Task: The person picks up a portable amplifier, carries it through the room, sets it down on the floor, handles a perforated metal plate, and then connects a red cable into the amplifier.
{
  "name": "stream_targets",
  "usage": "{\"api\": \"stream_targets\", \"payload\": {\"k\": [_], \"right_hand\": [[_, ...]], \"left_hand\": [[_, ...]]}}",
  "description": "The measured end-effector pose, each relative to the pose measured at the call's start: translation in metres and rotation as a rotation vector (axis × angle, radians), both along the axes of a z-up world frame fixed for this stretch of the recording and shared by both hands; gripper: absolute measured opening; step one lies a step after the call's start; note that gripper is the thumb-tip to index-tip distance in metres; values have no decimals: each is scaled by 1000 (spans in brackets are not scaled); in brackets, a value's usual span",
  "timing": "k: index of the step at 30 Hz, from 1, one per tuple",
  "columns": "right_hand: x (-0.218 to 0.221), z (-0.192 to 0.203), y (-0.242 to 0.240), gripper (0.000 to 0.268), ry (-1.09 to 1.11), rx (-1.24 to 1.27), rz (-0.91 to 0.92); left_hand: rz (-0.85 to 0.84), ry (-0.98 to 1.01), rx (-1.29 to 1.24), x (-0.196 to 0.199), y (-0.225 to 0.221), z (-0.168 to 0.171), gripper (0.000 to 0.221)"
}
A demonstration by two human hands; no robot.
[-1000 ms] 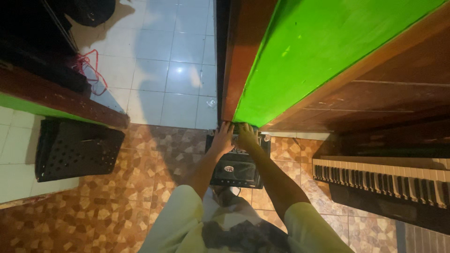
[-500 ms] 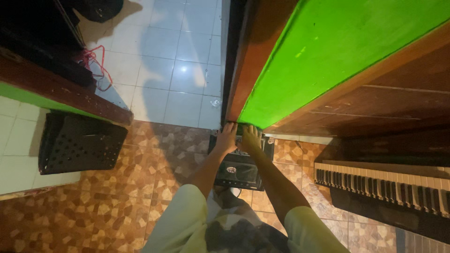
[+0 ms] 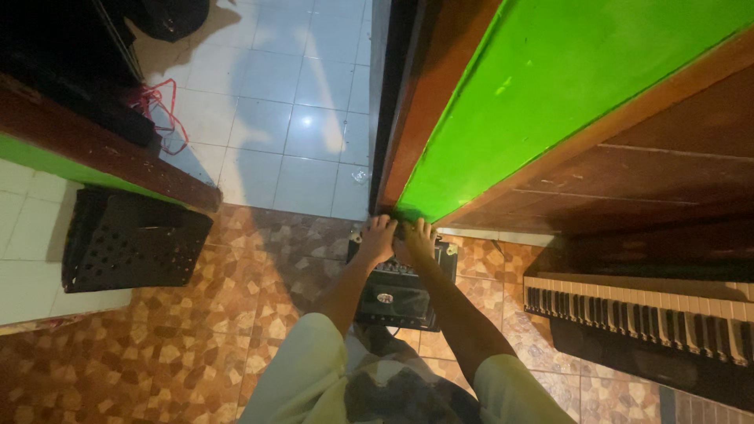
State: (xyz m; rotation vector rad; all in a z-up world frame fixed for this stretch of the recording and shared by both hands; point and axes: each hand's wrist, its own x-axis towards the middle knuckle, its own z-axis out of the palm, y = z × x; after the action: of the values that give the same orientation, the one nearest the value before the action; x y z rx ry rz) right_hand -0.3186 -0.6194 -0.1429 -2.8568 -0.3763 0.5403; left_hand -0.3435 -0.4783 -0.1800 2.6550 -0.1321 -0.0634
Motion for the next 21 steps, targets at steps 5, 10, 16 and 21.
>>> {"api": "stream_targets", "payload": {"k": [5,10,16,21], "right_hand": [[-15,11,8,69,12,89,-94],[-23,30,10,67,172,81,-75],[-27,26,10,68,13,121,-86],[-36,9,4,68,-165,77,-57]], "left_hand": [[-73,24,-301,-10,14,-2,32],[-124,184,-405,-19,28,2,16],[-102,93,-417,-26,28,4,36],[-45,132,-293,-36,18,0,32]]}}
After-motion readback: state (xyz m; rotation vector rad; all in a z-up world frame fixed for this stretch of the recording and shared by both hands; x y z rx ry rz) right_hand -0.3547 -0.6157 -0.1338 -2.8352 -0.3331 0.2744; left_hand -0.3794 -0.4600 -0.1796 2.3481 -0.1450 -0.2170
